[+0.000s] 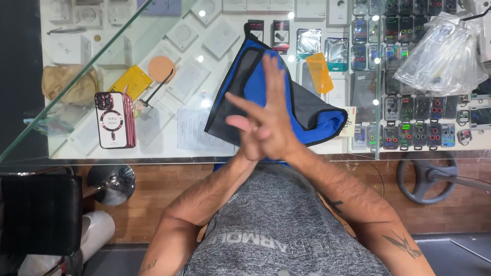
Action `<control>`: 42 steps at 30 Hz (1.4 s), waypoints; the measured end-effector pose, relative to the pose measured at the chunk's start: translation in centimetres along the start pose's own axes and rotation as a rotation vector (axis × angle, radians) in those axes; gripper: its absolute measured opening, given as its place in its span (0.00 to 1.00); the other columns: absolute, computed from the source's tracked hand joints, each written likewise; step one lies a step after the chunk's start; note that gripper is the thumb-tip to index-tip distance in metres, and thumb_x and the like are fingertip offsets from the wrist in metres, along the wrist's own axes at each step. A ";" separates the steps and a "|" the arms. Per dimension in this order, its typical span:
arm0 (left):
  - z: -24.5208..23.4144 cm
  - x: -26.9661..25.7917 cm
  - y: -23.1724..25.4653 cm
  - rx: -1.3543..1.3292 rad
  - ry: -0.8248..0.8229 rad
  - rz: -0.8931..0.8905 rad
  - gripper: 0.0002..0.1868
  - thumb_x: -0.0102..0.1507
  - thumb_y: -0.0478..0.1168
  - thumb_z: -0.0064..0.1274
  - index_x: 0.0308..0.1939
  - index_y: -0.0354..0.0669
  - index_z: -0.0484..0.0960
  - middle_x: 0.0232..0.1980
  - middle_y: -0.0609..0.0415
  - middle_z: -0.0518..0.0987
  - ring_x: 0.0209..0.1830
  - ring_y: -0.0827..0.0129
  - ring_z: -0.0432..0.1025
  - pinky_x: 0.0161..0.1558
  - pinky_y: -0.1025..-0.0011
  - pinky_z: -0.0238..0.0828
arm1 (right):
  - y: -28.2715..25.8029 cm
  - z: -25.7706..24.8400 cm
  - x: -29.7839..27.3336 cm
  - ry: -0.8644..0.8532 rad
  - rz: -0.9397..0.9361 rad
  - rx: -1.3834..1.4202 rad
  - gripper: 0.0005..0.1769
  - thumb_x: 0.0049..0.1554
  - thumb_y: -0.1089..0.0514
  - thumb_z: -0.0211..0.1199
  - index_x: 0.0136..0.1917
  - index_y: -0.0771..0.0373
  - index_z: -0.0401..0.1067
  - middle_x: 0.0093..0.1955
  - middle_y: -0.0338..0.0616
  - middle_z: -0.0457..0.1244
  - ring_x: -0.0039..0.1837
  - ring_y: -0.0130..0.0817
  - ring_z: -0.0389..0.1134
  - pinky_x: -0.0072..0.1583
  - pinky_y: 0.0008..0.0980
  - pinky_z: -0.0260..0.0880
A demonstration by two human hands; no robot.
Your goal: Cleaning and detailing multiple phone cases using a microfiber cloth and a small cleaning tool on a service counter.
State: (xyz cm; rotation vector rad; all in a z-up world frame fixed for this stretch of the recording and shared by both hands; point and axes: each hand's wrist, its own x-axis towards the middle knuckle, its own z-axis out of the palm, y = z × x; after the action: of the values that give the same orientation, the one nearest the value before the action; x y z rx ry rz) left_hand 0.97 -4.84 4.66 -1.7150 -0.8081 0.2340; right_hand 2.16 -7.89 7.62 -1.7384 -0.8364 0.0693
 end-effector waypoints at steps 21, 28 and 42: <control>6.0 0.5 -1.3 2.171 1.018 -0.272 0.43 0.55 0.76 0.21 0.68 0.62 0.55 0.51 0.61 0.75 0.47 0.73 0.71 0.38 0.92 0.70 | 3.1 0.7 -1.8 -0.071 -0.381 -0.502 0.63 0.41 0.14 0.27 0.72 0.64 0.44 0.72 0.63 0.43 0.75 0.54 0.38 0.73 0.52 0.32; 5.3 -0.8 0.2 2.481 0.729 -0.465 0.36 0.64 0.59 0.34 0.71 0.52 0.44 0.65 0.51 0.62 0.59 0.68 0.62 0.57 0.70 0.62 | 1.8 -0.5 1.5 -0.051 -0.187 -0.398 0.48 0.52 0.27 0.27 0.74 0.61 0.43 0.74 0.52 0.43 0.77 0.46 0.39 0.75 0.46 0.32; 6.1 2.3 -0.2 2.403 0.624 -0.304 0.42 0.59 0.69 0.27 0.67 0.43 0.54 0.57 0.57 0.66 0.59 0.74 0.60 0.68 0.74 0.53 | 1.5 2.2 -0.6 0.037 -0.154 -0.241 0.58 0.46 0.19 0.12 0.76 0.60 0.33 0.77 0.49 0.38 0.77 0.50 0.31 0.75 0.52 0.20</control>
State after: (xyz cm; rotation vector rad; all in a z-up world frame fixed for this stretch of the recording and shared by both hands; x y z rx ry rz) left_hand -0.70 1.34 3.54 0.6365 0.0710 0.2166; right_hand 1.48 -6.57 5.34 -1.8864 -0.9806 -0.1725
